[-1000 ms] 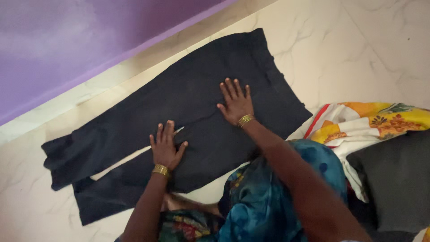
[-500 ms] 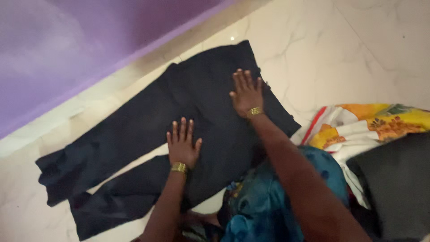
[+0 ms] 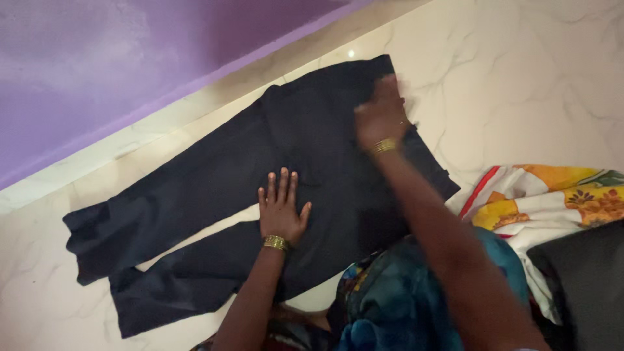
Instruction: The person folds a pair of dark grey trousers on a tiled floor. They smooth the fabric, fold the legs together, and then fold the garment into a compact rectangle before placing it aside.
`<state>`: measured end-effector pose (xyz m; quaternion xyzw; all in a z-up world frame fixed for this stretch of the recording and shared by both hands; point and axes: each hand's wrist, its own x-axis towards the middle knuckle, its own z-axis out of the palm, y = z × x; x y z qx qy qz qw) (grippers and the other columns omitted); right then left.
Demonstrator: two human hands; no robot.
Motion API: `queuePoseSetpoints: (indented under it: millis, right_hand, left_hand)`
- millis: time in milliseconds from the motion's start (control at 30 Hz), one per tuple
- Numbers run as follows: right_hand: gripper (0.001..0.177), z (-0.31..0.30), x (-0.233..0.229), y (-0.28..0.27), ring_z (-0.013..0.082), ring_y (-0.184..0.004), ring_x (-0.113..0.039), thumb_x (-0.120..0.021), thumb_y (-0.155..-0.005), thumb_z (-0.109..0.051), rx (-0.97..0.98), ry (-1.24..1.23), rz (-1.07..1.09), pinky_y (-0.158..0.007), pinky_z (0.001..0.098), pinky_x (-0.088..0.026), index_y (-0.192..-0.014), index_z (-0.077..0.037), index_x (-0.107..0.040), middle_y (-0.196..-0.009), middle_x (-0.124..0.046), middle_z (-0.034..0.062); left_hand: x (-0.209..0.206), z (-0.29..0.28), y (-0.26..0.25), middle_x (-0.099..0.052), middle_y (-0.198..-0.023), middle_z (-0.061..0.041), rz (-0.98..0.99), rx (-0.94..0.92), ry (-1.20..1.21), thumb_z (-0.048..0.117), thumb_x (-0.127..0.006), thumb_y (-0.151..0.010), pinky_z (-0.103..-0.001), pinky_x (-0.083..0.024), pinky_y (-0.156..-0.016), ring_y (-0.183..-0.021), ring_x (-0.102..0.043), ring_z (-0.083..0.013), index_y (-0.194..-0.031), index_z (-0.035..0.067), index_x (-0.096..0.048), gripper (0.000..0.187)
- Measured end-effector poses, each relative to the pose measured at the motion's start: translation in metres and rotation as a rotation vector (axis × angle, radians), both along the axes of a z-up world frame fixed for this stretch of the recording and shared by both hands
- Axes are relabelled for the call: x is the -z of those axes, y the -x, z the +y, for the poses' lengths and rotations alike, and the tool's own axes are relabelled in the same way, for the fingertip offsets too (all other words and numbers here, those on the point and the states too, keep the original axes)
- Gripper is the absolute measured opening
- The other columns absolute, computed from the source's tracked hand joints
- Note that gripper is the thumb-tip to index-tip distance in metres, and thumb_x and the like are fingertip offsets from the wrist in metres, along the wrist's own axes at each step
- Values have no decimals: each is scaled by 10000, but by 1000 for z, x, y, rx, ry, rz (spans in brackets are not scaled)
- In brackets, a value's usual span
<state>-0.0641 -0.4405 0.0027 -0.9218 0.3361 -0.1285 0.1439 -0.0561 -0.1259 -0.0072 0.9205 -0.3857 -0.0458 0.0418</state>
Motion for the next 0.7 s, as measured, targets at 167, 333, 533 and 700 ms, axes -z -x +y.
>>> queuePoseSetpoints:
  millis: [167,333,533,700]
  right_hand:
    - [783,100,6,-46,297,-1549,-96,-406,-1008,-469,-534,36,262,-1217,552,-115,-1603,-47,-123,-1693,-68,147]
    - [784,40,25,-60,297,-1588,-91,-378,-1052,-492,-339,60,204,-1267,549,-100,-1645,-50,-119,-1719,-63,124]
    - [764,-40,23,-61,264,-1575,-28,-264,-1049,-557,-155,59,252,-1254,570,-4,-1645,-112,-90,-1722,-37,68]
    - [768,-44,23,-57,286,-1598,-7,-244,-1038,-547,1,151,293,-1235,621,30,-1651,-106,-107,-1729,-37,67]
  left_hand:
    - [0,-5,-8,-85,-1706,-67,63,-14,-66,593,-408,-943,-589,-77,-1218,-1562,-24,-318,-1624,190,-168,826]
    - [10,1,-2,-78,-1713,-65,28,1,-30,583,-396,-965,-587,-76,-1224,-1566,-17,-324,-1631,190,-166,807]
    - [1,-4,-7,-14,-1711,-46,68,-13,-88,607,-401,-961,-586,-66,-1222,-1563,23,-308,-1630,206,-136,824]
    - [-2,-2,-5,20,-1711,-42,110,-15,-93,599,-422,-957,-578,-70,-1227,-1562,32,-313,-1637,208,-111,844]
